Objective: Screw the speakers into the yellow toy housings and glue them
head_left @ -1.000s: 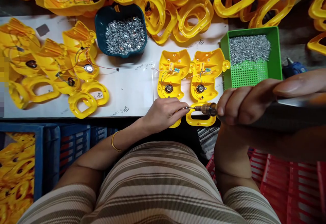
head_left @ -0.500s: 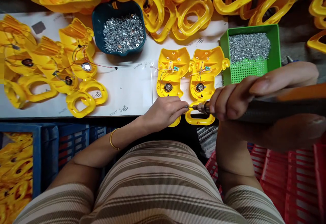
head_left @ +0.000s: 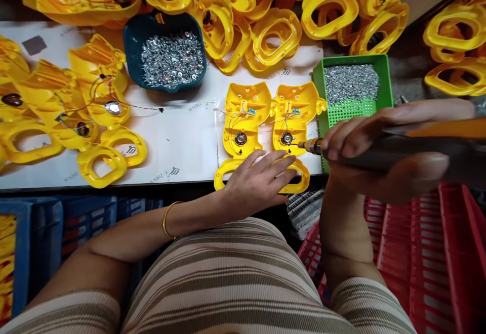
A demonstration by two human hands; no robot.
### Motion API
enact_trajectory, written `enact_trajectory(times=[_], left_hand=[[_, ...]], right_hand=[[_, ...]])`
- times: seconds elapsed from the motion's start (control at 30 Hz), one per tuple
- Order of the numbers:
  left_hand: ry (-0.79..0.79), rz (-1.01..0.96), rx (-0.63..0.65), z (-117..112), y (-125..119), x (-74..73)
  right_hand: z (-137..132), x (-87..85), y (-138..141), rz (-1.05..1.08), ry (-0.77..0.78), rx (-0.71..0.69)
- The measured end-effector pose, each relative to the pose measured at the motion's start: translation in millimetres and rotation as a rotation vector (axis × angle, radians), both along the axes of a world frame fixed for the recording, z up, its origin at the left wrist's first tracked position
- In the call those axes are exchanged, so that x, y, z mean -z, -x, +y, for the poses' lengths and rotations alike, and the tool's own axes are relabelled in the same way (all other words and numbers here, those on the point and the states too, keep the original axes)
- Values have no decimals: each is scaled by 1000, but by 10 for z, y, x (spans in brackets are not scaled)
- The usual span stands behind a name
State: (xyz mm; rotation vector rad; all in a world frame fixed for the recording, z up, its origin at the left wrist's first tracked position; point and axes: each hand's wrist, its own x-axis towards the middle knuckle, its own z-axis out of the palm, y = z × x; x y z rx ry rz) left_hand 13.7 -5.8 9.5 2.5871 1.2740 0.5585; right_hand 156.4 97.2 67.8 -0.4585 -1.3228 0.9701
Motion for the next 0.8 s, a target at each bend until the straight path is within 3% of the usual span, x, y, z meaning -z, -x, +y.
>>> enact_trajectory(times=[0.03,0.13,0.4,0.57,0.73,0.8], left_hand=[[20,38,22,-7,-36,0],[66,118,61,-3,-106,0],[75,155,65,17,-129,19],[16,149,0,2,-169,45],[33,132,22,26,-174,19],[60,108,37,44,-171,7]], right_hand=[[25,70,52,16,-64,30],[37,197,145,6,-57,77],[23,248,151,-28,57,75],[64,268,186,19,28,-3],[88,232,191,-29,0,-86],[129,285,150,-119,65,-119]])
